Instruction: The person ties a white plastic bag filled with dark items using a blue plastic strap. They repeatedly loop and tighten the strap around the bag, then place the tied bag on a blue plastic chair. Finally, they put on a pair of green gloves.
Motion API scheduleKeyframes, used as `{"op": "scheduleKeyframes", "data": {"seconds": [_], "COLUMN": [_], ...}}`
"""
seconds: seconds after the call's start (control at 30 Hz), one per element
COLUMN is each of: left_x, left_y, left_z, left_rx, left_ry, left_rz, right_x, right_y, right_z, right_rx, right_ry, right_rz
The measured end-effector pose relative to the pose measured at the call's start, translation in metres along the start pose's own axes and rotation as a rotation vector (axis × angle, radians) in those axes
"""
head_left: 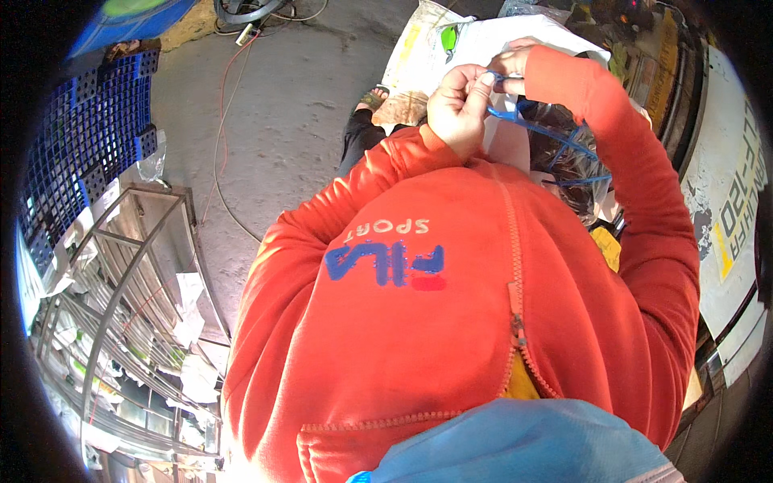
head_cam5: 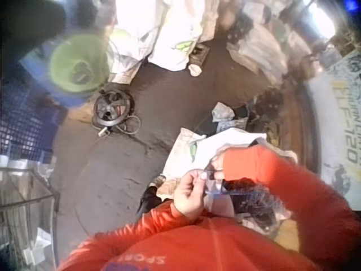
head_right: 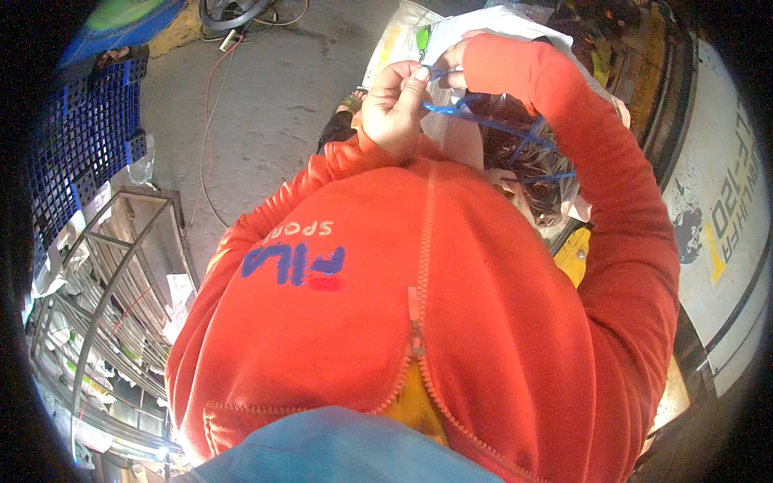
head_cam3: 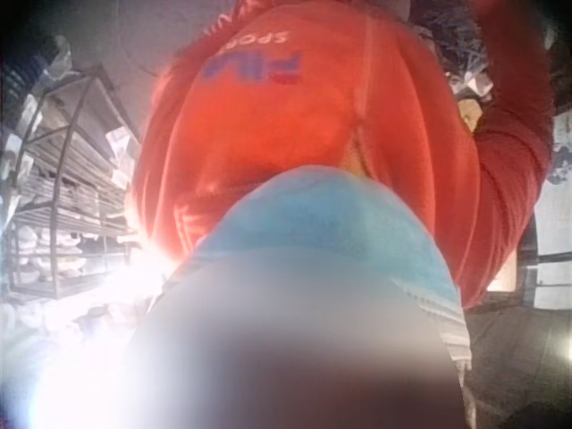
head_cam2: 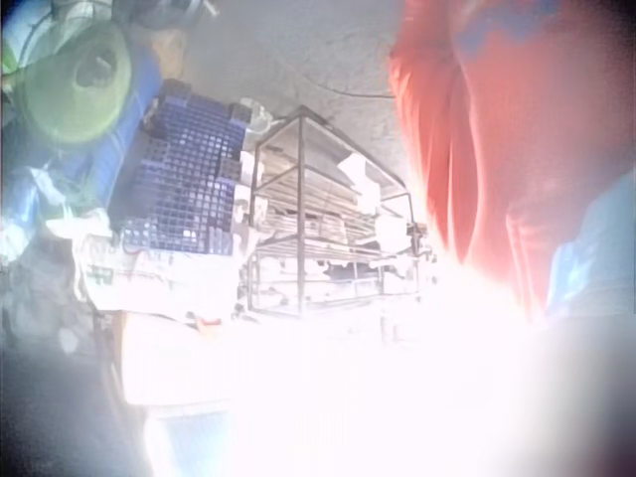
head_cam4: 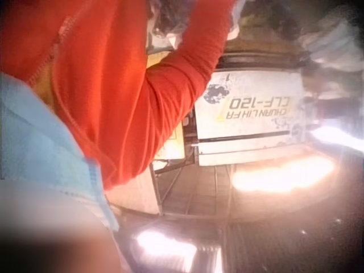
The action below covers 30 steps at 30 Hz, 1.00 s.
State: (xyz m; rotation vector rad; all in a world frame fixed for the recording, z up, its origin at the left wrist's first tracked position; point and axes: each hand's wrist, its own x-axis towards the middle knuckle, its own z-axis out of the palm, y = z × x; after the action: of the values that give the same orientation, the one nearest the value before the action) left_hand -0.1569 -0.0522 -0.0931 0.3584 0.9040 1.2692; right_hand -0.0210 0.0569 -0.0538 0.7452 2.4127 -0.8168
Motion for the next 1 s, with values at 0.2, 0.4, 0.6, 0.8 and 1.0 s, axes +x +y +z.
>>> {"op": "scheduleKeyframes", "data": {"seconds": [0.2, 0.4, 0.6, 0.8, 1.0], "left_x": [-0.005, 0.014, 0.015, 0.014, 0.015], "left_y": [0.025, 0.046, 0.017, 0.011, 0.012], "left_z": [-0.002, 0.0, 0.053, 0.072, 0.091], "left_rx": [0.041, 1.074, 0.42, 0.121, 0.228], "left_ry": [-0.217, -0.287, -0.732, -0.54, -0.594], "left_rz": [0.091, 0.721, 0.304, 0.056, 0.094], "right_x": [-0.028, -0.131, -0.238, -0.292, -0.265], "right_y": [0.008, -0.028, -0.035, -0.014, 0.014], "right_z": [-0.004, -0.055, -0.033, 0.062, 0.184], "right_rx": [0.48, 0.282, 0.038, -0.243, -0.353], "right_ry": [0.5, 0.646, 0.838, 0.955, 0.911], "right_rz": [0.081, 0.218, 0.478, 0.697, 0.598]}}
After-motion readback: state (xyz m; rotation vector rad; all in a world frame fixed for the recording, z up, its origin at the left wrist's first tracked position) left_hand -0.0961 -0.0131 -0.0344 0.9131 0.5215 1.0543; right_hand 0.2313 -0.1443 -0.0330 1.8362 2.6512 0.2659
